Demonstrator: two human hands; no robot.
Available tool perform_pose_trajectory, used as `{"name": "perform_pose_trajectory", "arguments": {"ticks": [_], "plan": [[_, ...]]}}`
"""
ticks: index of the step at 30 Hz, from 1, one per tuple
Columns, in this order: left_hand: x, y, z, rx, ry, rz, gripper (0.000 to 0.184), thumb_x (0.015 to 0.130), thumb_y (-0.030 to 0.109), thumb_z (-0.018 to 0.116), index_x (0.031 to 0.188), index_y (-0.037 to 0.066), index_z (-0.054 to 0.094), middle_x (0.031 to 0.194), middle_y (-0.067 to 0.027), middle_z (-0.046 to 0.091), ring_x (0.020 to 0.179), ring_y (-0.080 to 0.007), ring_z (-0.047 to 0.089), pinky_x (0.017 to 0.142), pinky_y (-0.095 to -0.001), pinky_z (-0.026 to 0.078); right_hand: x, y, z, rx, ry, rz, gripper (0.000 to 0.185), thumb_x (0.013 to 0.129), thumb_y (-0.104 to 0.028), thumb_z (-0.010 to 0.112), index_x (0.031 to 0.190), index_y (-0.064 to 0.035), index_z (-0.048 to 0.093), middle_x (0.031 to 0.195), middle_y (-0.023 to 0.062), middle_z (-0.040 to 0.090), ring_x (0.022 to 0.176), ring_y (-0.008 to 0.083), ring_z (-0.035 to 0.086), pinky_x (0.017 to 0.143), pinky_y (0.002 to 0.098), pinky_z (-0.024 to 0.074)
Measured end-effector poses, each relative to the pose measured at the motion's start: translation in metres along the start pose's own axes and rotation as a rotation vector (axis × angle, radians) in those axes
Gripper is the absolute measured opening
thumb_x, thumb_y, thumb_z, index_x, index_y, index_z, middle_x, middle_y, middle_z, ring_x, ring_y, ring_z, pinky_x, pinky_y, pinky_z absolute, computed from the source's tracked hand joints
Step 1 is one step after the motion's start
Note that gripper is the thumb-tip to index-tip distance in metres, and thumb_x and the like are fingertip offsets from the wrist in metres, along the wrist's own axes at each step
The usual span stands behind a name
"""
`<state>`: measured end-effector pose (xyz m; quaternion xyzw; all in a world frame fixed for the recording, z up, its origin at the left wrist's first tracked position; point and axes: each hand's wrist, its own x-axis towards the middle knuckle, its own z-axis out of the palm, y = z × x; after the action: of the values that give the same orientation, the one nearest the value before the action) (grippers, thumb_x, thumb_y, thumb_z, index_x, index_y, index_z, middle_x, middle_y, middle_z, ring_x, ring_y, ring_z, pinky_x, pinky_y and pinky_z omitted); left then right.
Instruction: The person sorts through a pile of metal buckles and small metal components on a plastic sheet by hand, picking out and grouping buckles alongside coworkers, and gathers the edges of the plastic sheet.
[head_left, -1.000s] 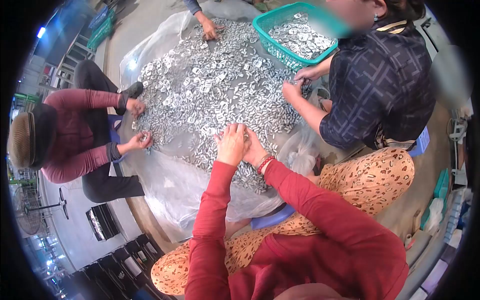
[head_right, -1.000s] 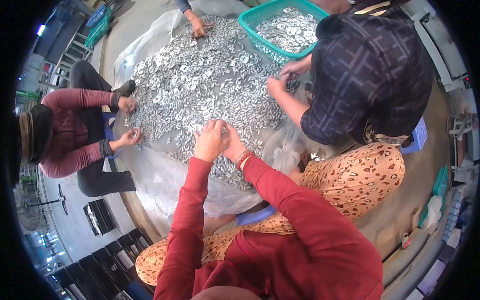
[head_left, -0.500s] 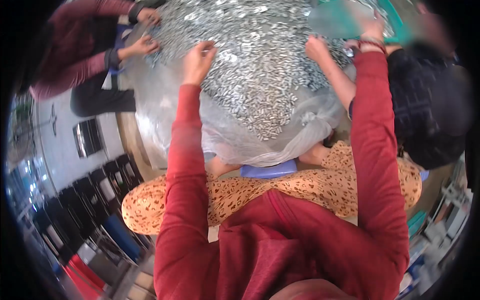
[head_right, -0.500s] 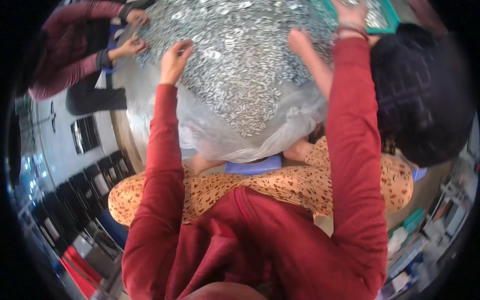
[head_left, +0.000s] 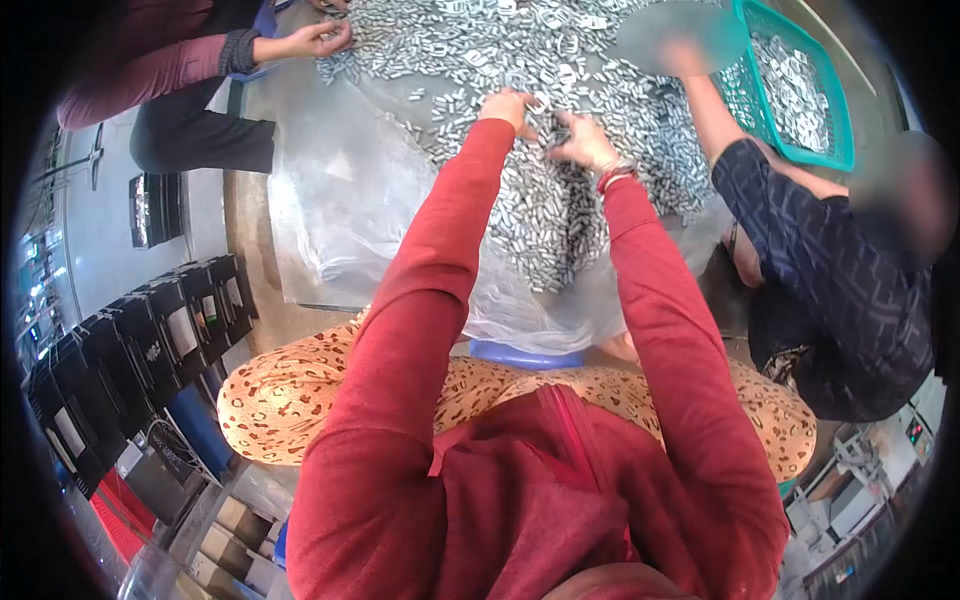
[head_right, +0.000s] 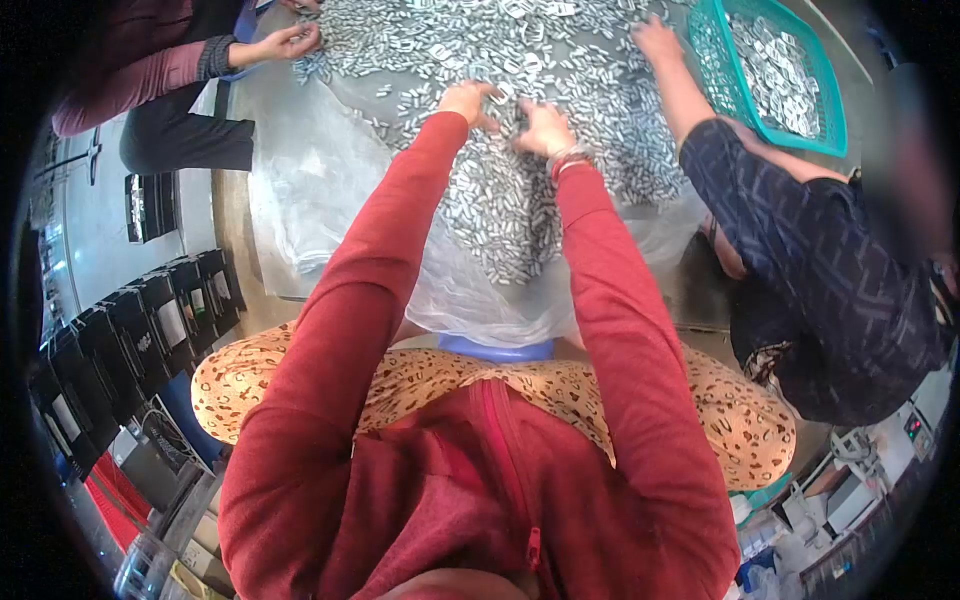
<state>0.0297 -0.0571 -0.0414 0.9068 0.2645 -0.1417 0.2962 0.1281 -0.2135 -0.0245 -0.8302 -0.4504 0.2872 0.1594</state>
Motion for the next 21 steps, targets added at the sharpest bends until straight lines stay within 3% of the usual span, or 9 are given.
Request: {"name": "perform_pose_trajectory", "arguments": {"ticks": [3, 5, 7, 8, 10, 15, 16, 19, 21], "plan": [[-0.005, -0.012, -0.012, -0.092, -0.201, 0.162, 0.069, 0.054, 0.035, 0.08, 0.117, 0.02, 0.055, 0.114, -0.013, 0.056, 0.105, -0.0248, 0.053, 0.089, -0.0347, 0.042, -0.007, -0.011, 0.014, 0.081, 0.011, -0.028, 0.069, 0.055, -0.022, 0.07, 0.119, -0.0059, 0.049, 0.107, 0.0245, 0.055, 0.102, 0.0331, 0.053, 0.087, 0.0348, 0.0415], [-0.012, -0.029, -0.011, -0.224, -0.295, 0.216, 0.072, 0.055, 0.036, 0.08, 0.119, 0.019, 0.053, 0.118, -0.0118, 0.054, 0.109, -0.024, 0.051, 0.091, -0.033, 0.04, -0.027, -0.033, -0.008, 0.305, -0.192, 0.124, 0.065, 0.056, -0.019, 0.068, 0.117, -0.0042, 0.051, 0.101, 0.0242, 0.058, 0.096, 0.0325, 0.056, 0.084, 0.0354, 0.0425], [-0.024, -0.033, -0.019, -0.233, -0.387, 0.215, 0.072, 0.058, 0.036, 0.079, 0.122, 0.017, 0.051, 0.122, -0.0104, 0.052, 0.112, -0.0221, 0.048, 0.093, -0.0317, 0.038, -0.032, -0.012, 0.017, 0.459, -0.102, 0.007, 0.063, 0.057, -0.017, 0.069, 0.116, -0.0027, 0.052, 0.089, 0.0157, 0.062, 0.081, 0.0229, 0.059, 0.074, 0.0321, 0.0447], [-0.037, -0.035, -0.022, -0.239, -0.444, 0.207, 0.072, 0.059, 0.036, 0.078, 0.123, 0.016, 0.05, 0.123, -0.0097, 0.051, 0.114, -0.0212, 0.046, 0.094, -0.0311, 0.037, -0.041, -0.022, 0.002, 0.468, -0.204, 0.041, 0.061, 0.059, -0.015, 0.069, 0.116, -0.0028, 0.052, 0.086, 0.0122, 0.061, 0.078, 0.0191, 0.057, 0.071, 0.0298, 0.0441], [-0.06, -0.037, -0.028, -0.427, -0.602, 0.162, 0.066, 0.064, 0.03, 0.076, 0.123, 0.014, 0.05, 0.125, -0.0078, 0.05, 0.114, -0.0197, 0.045, 0.095, -0.0307, 0.036, -0.051, -0.013, 0.004, 0.606, -0.31, -0.016, 0.054, 0.064, -0.011, 0.069, 0.115, -0.0034, 0.053, 0.081, 0.0044, 0.058, 0.07, 0.012, 0.051, 0.065, 0.0258, 0.0418], [-0.095, -0.046, -0.059, -0.801, -0.905, 0.087, 0.046, 0.078, 0.006, 0.061, 0.123, 0.01, 0.05, 0.12, -0.0046, 0.051, 0.106, -0.0139, 0.047, 0.092, -0.0268, 0.038, -0.088, -0.029, -0.053, 0.932, -0.662, 0.106, 0.035, 0.078, -0.009, 0.059, 0.112, -0.003, 0.054, 0.095, 0.0034, 0.055, 0.066, 0.0087, 0.052, 0.05, 0.0211, 0.0428], [-0.1, -0.047, -0.061, -0.784, -0.805, 0.162, 0.044, 0.079, 0.0, 0.055, 0.122, 0.009, 0.05, 0.116, -0.0076, 0.052, 0.098, -0.0141, 0.052, 0.086, -0.0256, 0.045, -0.09, -0.027, -0.057, 0.933, -0.622, 0.142, 0.034, 0.08, -0.01, 0.058, 0.113, -0.0036, 0.053, 0.096, 0.0034, 0.056, 0.065, 0.0089, 0.052, 0.05, 0.0206, 0.0419], [-0.102, -0.036, -0.073, -0.772, -0.723, 0.021, 0.045, 0.079, -0.003, 0.053, 0.123, 0.008, 0.049, 0.11, -0.0112, 0.054, 0.09, -0.0155, 0.057, 0.078, -0.0241, 0.05, -0.095, -0.029, -0.064, 0.933, -0.512, 0.253, 0.036, 0.087, -0.022, 0.051, 0.12, -0.0089, 0.048, 0.098, 0.0026, 0.058, 0.062, 0.0096, 0.052, 0.047, 0.0186, 0.0383], [-0.109, -0.02, -0.083, -0.739, -0.638, -0.008, 0.037, 0.08, 0.001, 0.057, 0.116, 0.005, 0.053, 0.093, -0.0109, 0.06, 0.08, -0.0159, 0.061, 0.069, -0.0236, 0.053, -0.096, -0.028, -0.061, 0.983, -0.423, 0.32, 0.039, 0.089, -0.027, 0.049, 0.124, -0.0116, 0.045, 0.1, 0.0024, 0.058, 0.061, 0.0099, 0.052, 0.045, 0.0184, 0.0371]]}}
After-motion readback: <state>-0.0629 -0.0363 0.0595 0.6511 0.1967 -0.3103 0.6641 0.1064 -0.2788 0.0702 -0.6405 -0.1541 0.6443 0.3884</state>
